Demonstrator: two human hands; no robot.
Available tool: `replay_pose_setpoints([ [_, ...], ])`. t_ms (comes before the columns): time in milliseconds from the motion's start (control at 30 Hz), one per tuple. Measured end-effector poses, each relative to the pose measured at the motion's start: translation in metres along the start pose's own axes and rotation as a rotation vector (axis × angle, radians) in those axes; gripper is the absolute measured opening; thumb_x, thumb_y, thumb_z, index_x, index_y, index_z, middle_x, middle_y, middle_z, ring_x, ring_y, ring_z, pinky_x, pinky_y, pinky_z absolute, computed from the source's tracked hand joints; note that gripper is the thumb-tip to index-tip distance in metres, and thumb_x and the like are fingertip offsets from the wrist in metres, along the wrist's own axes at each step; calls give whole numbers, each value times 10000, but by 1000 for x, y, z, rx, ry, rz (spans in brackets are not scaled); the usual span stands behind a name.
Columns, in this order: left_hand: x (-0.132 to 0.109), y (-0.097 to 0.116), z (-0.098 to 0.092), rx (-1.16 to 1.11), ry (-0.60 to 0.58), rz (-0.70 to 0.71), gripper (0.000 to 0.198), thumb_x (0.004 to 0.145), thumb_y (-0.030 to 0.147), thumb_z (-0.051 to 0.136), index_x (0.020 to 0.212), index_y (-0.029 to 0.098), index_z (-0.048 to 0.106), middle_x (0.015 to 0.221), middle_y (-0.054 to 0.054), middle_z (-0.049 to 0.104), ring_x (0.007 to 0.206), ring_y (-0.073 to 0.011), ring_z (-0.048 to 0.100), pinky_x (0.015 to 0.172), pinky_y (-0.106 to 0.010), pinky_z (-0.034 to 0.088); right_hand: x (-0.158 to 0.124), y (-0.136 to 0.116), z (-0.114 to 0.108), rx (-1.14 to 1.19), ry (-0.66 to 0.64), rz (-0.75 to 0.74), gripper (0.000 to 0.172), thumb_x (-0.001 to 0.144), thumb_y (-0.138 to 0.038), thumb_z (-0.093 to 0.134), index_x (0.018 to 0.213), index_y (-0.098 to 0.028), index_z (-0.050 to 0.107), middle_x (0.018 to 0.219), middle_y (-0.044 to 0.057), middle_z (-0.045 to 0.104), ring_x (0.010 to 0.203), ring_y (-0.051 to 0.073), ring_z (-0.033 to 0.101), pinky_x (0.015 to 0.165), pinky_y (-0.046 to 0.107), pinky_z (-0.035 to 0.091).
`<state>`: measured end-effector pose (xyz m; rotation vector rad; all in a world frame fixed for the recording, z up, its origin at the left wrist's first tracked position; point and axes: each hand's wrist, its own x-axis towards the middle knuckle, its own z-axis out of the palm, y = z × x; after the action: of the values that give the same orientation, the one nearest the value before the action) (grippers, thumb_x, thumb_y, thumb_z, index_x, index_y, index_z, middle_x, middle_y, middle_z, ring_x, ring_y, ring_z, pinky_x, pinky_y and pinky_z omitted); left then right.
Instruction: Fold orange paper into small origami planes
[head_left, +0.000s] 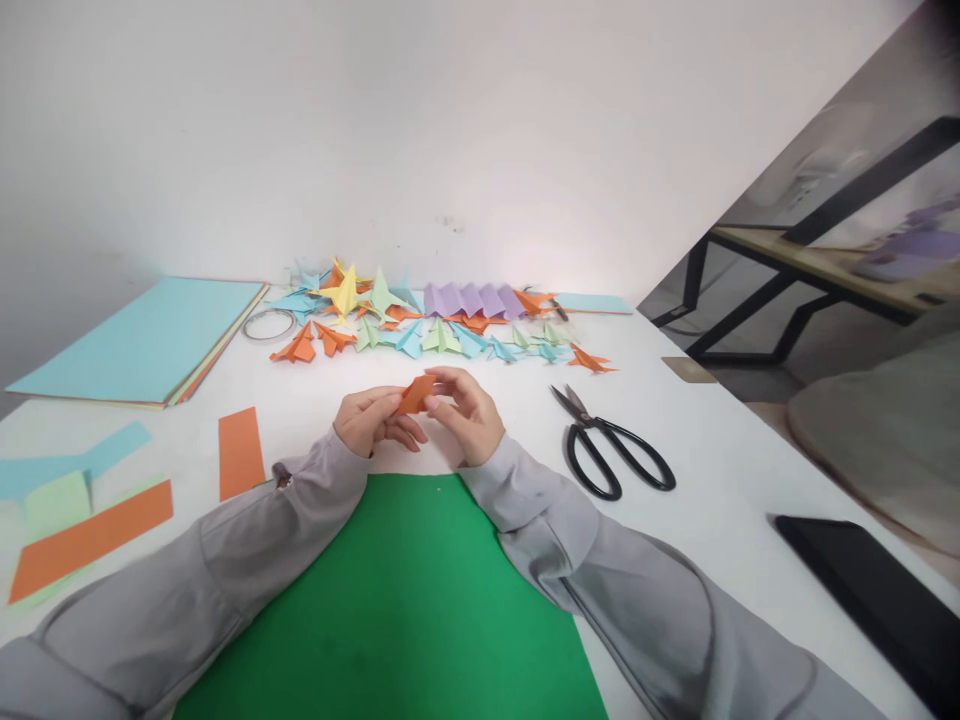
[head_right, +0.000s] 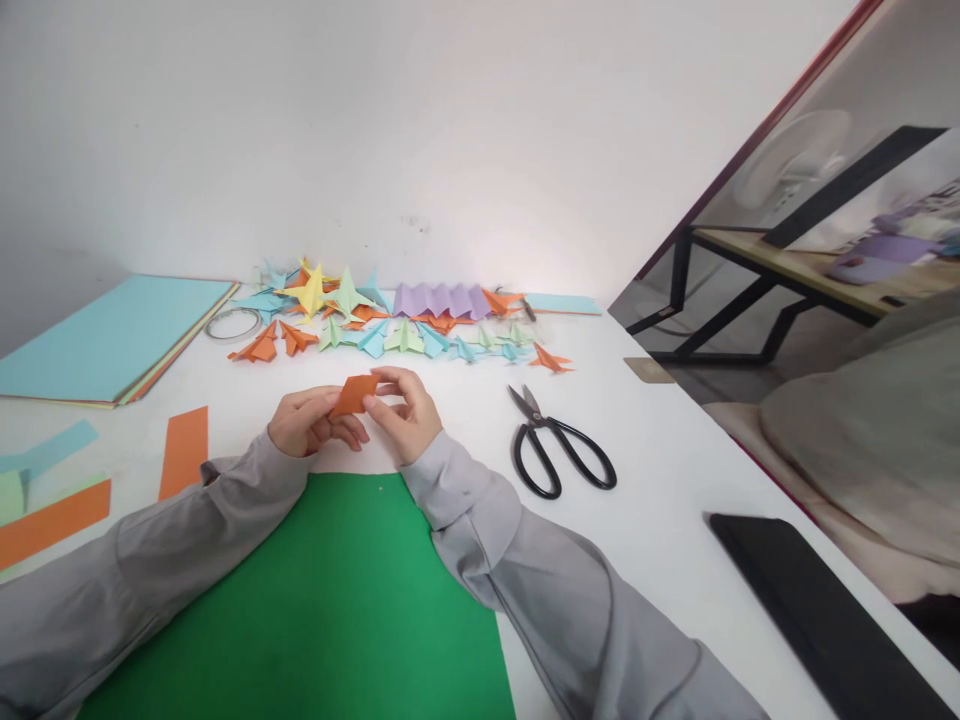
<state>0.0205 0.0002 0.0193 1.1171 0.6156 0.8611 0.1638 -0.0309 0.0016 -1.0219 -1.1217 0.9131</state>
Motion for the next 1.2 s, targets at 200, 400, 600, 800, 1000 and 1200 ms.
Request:
replay_pose_setpoints([
  [200,1,2,1,40,12,-101,430,667,483,606,769,65,589,495,-96,635,454,-203,615,429,-287,488,-1,1,1,-50,71,55,290,577,-386,717,669,-180,535,577,-25,554,488,90,487,440,219,397],
  [400,3,1,4,131,96,-60,381,553,401,723,715,86,584,413,-32,592,370,-149,563,357,-224,453,0,-3,0,19,44,88,281,617,-387,696,683,-179,519,452,-51,557,364,74,466,381,201,372],
  [600,5,2,1,124,73,-117,417,540,413,721,764,81,605,412,-33,597,358,-145,558,349,-216,444,1,-2,-1,54,38,163,293,588,-376,716,697,-154,559,411,-47,546,337,74,467,360,193,381],
  [800,7,3,-1,94,133,-107,379,551,302,726,821,90,566,447,-18,605,380,-139,570,360,-209,450,-1,-3,-2,81,17,72,333,708,-344,588,1009,-221,516,527,-67,527,412,90,501,370,198,397],
  [1000,6,8,0,57,184,-30,801,606,229,690,1294,124,293,437,51,579,405,-145,586,383,-215,481,-5,1,-1,-246,-128,-186,208,697,-193,572,894,-235,623,918,44,532,750,134,541,484,208,437],
  [1200,4,9,1,51,162,-35,770,619,229,690,1300,85,361,436,26,584,415,-136,584,405,-219,497,-3,4,-1,-256,-111,-163,172,682,-261,647,851,-231,640,846,29,533,736,135,538,476,209,411],
])
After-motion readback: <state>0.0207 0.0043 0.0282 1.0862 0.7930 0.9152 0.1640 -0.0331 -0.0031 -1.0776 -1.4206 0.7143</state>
